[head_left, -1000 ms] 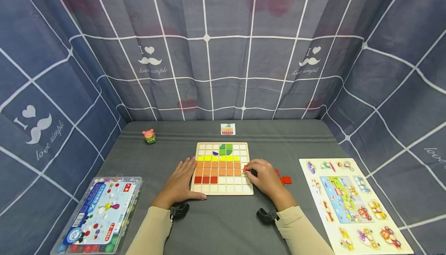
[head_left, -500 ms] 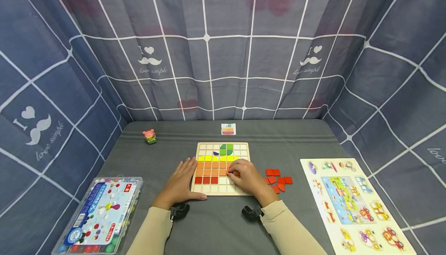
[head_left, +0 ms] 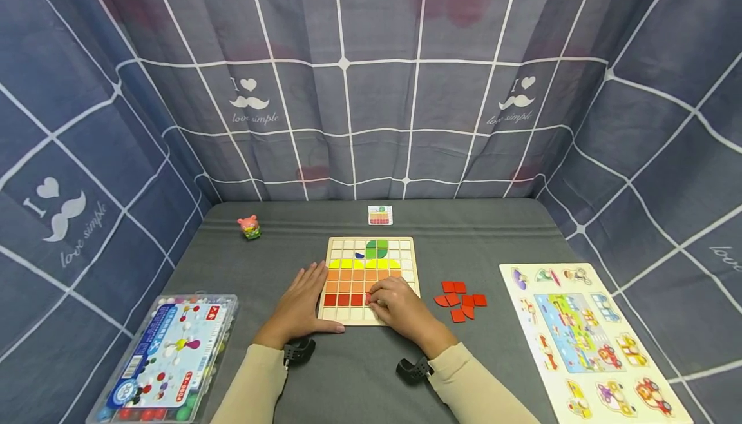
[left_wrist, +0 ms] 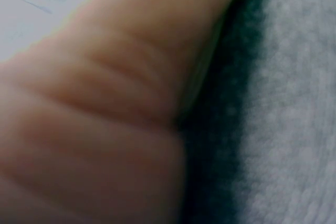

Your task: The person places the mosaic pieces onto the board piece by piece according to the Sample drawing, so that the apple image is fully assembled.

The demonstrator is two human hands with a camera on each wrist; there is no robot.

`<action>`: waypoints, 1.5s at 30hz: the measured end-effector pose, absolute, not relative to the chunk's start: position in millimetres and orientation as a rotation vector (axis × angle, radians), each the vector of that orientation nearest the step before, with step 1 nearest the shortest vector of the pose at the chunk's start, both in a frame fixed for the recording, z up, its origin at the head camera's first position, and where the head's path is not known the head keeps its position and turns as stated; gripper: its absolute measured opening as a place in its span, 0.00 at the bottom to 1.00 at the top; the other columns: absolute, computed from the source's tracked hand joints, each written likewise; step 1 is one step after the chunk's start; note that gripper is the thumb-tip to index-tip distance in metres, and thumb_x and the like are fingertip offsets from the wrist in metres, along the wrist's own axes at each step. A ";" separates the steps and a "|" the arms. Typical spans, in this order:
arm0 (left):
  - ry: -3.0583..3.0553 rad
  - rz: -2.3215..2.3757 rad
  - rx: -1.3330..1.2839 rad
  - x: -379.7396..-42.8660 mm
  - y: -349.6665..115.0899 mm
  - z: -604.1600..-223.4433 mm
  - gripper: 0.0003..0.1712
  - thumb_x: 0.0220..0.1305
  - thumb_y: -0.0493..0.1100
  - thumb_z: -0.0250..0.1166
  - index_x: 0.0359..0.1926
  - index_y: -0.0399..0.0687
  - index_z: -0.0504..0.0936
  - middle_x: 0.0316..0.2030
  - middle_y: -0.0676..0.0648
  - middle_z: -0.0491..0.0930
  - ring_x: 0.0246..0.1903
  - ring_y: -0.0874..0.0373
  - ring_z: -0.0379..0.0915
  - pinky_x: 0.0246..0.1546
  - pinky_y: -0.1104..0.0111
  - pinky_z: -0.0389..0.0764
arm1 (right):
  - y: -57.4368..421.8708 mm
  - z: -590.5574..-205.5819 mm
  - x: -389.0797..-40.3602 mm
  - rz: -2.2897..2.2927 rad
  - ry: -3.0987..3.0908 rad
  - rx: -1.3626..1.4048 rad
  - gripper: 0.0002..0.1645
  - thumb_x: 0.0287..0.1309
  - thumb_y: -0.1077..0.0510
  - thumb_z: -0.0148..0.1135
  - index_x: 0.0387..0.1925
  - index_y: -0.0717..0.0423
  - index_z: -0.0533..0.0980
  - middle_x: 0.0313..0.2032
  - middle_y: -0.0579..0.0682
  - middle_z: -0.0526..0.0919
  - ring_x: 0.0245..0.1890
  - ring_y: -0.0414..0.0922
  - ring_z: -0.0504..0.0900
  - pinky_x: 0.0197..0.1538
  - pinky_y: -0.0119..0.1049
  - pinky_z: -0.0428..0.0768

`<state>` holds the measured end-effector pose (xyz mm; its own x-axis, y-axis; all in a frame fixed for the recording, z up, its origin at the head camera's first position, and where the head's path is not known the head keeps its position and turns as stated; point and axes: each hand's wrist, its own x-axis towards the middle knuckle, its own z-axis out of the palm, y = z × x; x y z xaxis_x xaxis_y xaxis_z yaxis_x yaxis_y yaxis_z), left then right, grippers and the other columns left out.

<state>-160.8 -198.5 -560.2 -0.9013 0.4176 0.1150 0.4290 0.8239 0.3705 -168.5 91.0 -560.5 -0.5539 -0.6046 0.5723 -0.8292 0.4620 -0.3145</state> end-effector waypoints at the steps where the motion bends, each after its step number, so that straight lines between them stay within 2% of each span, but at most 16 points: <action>1: -2.969 -0.616 -0.694 -161.0 -198.5 -560.3 0.86 0.38 0.88 0.71 0.82 0.33 0.53 0.81 0.37 0.50 0.80 0.42 0.42 0.79 0.49 0.43 | 90.2 -560.5 -167.6 0.805 -2.342 1.199 0.03 0.59 0.65 0.78 0.33 0.55 0.88 0.42 0.47 0.86 0.44 0.45 0.82 0.50 0.43 0.80; 7: -2.955 -0.626 -0.703 -161.2 -198.1 -559.5 0.85 0.38 0.87 0.72 0.82 0.33 0.54 0.81 0.36 0.51 0.80 0.41 0.43 0.79 0.48 0.44 | 90.2 -560.5 -163.6 0.805 -2.357 1.200 0.01 0.62 0.63 0.76 0.34 0.56 0.89 0.44 0.47 0.87 0.46 0.45 0.81 0.48 0.44 0.78; 11: -2.964 -0.610 -0.706 -161.8 -197.4 -559.1 0.86 0.38 0.88 0.71 0.82 0.33 0.54 0.81 0.36 0.51 0.80 0.42 0.43 0.79 0.49 0.44 | 93.4 -560.9 -163.1 0.846 -2.303 1.199 0.04 0.59 0.65 0.78 0.35 0.55 0.89 0.44 0.47 0.87 0.45 0.45 0.82 0.48 0.44 0.78; 16: -2.990 -0.600 -0.689 -163.2 -195.9 -558.1 0.87 0.37 0.89 0.71 0.82 0.33 0.53 0.81 0.37 0.50 0.80 0.42 0.42 0.79 0.49 0.42 | 104.3 -560.8 -167.6 0.905 -2.210 1.113 0.07 0.55 0.68 0.79 0.36 0.58 0.89 0.43 0.49 0.88 0.45 0.47 0.84 0.50 0.48 0.81; 21: -3.007 -0.615 -0.680 -163.2 -195.2 -557.9 0.88 0.36 0.89 0.70 0.83 0.34 0.51 0.82 0.38 0.49 0.81 0.43 0.40 0.79 0.50 0.41 | 125.2 -560.9 -174.4 0.927 -2.233 1.016 0.07 0.56 0.68 0.78 0.37 0.61 0.88 0.43 0.53 0.88 0.47 0.51 0.84 0.54 0.58 0.81; 26: -2.983 -0.626 -0.684 -162.3 -194.4 -561.1 0.87 0.36 0.88 0.71 0.82 0.33 0.52 0.81 0.37 0.50 0.80 0.42 0.42 0.79 0.49 0.43 | 156.5 -560.1 -177.1 0.887 -2.362 0.895 0.10 0.59 0.66 0.77 0.43 0.60 0.88 0.46 0.53 0.87 0.48 0.53 0.83 0.57 0.60 0.79; 29: -2.973 -0.628 -0.684 -161.9 -194.0 -561.9 0.87 0.36 0.88 0.72 0.82 0.33 0.53 0.81 0.37 0.51 0.80 0.42 0.43 0.79 0.48 0.44 | 179.8 -559.9 -176.9 0.842 -2.449 0.792 0.13 0.60 0.64 0.78 0.46 0.59 0.88 0.49 0.53 0.87 0.49 0.53 0.82 0.56 0.60 0.78; 37: -2.982 -0.618 -0.681 -160.2 -196.1 -557.6 0.87 0.36 0.88 0.71 0.82 0.33 0.53 0.81 0.36 0.51 0.80 0.42 0.42 0.79 0.48 0.43 | 224.0 -563.3 -173.2 0.825 -2.521 0.630 0.18 0.48 0.66 0.83 0.44 0.60 0.88 0.47 0.54 0.87 0.48 0.57 0.82 0.50 0.59 0.75; 45: -2.992 -0.609 -0.673 -159.7 -197.0 -557.4 0.88 0.36 0.89 0.71 0.82 0.32 0.52 0.81 0.36 0.51 0.80 0.41 0.42 0.79 0.48 0.43 | 229.6 -559.4 -171.3 0.882 -2.594 0.591 0.17 0.46 0.67 0.77 0.42 0.59 0.88 0.46 0.53 0.87 0.48 0.57 0.82 0.54 0.59 0.78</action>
